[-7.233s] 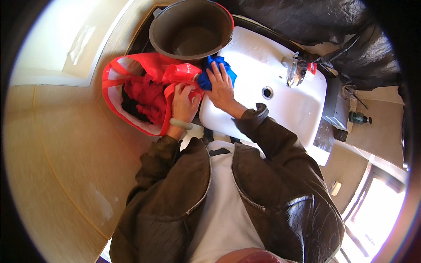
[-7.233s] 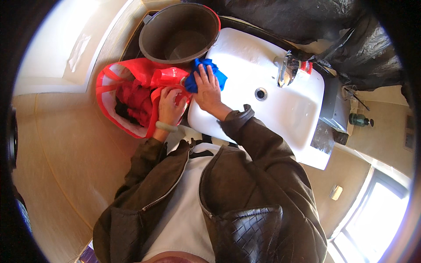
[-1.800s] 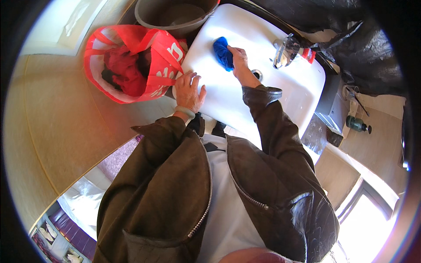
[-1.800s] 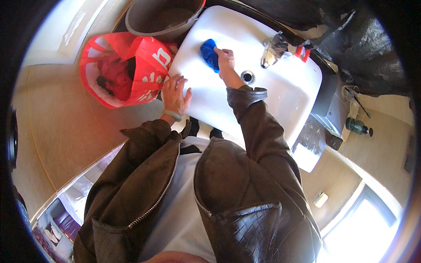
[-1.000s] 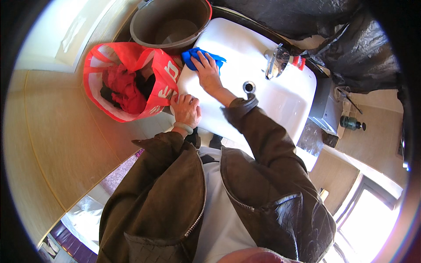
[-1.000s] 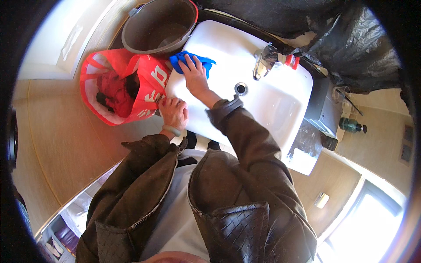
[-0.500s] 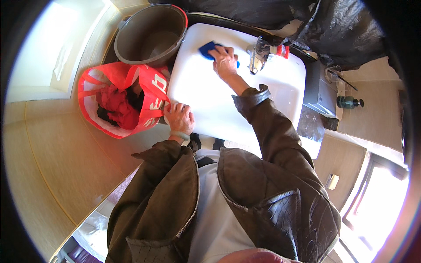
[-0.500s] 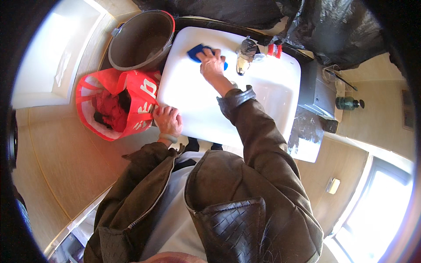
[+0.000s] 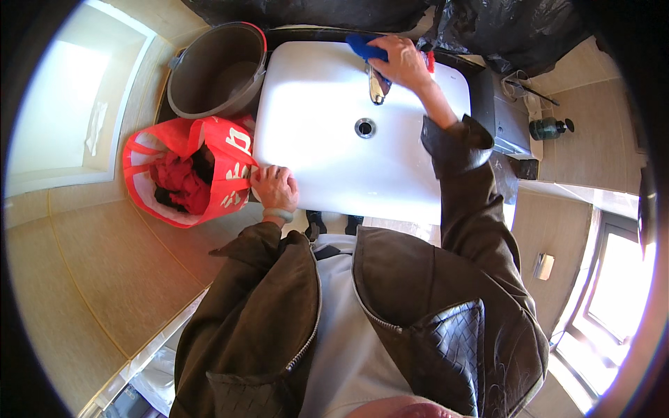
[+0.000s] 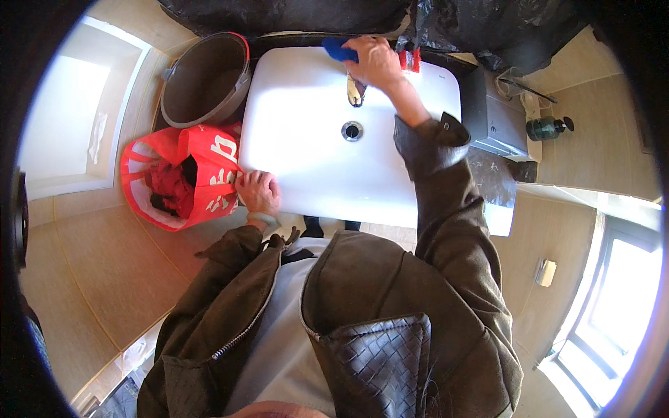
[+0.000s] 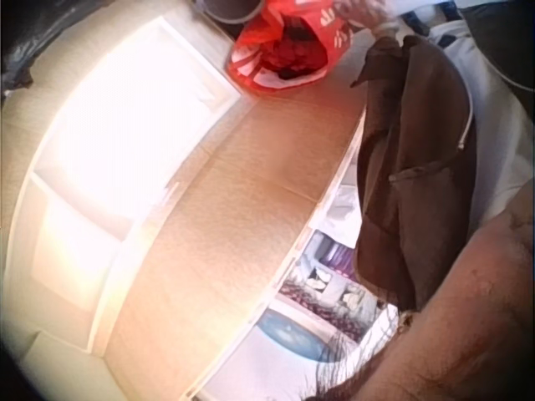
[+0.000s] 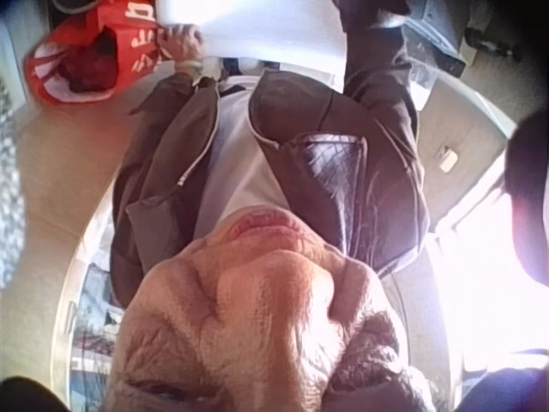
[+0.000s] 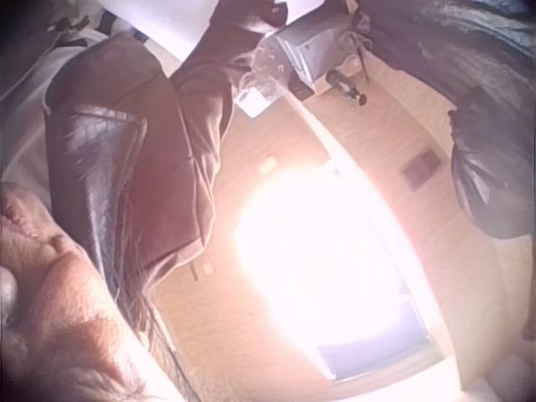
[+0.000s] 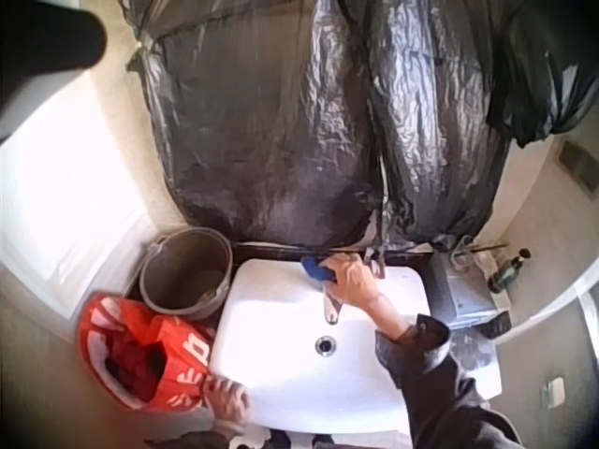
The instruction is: The person wipes a bathroom sink and countertop with a blue cloth, then cleans a toothbrush holder and glass, and finally wipes the window sill. The person handles a red cloth, a blue cloth, a toothbrush, and a glass during the cleaning process.
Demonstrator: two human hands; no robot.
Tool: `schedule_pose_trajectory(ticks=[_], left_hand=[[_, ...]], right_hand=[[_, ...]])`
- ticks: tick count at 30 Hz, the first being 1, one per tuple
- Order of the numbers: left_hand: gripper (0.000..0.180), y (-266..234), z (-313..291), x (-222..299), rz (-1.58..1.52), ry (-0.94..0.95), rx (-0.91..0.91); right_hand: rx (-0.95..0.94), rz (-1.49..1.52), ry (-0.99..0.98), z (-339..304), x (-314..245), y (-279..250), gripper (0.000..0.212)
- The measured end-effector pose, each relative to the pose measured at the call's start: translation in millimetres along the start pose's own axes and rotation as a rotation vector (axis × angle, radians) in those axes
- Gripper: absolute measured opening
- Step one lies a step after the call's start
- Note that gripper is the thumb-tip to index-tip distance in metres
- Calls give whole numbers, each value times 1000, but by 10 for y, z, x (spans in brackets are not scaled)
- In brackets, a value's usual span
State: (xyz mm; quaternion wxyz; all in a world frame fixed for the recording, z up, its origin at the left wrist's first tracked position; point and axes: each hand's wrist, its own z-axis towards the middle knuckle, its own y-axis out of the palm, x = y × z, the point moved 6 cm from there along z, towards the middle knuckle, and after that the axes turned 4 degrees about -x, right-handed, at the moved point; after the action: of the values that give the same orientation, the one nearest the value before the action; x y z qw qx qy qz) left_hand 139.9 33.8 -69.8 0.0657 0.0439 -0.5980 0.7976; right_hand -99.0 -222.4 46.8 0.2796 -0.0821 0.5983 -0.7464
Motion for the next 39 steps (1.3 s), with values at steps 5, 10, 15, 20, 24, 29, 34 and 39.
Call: schedule_pose_trajectory(ticks=[5,10,15,20,24,29,34,39], left_hand=[[3,7,-39,1,-24,4,21],[3,12,-31,-21,-64,1,48],[4,21,-48,-36,-36,10,55],[5,40,-33,-38,-17,0,50],[5,37,-38,-27,-35,-7,78],[4,63,-40,-32,-15,22,105],[4,77,-56,-46,-6,15,111],[7,81,-50,-43,31,23,79]], right_hand=[[95,249,-99,-887,-621,-31,34],[339,156,-191,-1296,-559,247,51],[352,145,-242,-1329,-513,245,59],[310,185,-259,-1549,-432,340,57],[305,225,-139,-1499,-287,365,52],[374,333,-47,-1247,-73,440,40],[282,266,34,-1179,-153,400,42],[136,315,-94,-1398,-4,396,44]])
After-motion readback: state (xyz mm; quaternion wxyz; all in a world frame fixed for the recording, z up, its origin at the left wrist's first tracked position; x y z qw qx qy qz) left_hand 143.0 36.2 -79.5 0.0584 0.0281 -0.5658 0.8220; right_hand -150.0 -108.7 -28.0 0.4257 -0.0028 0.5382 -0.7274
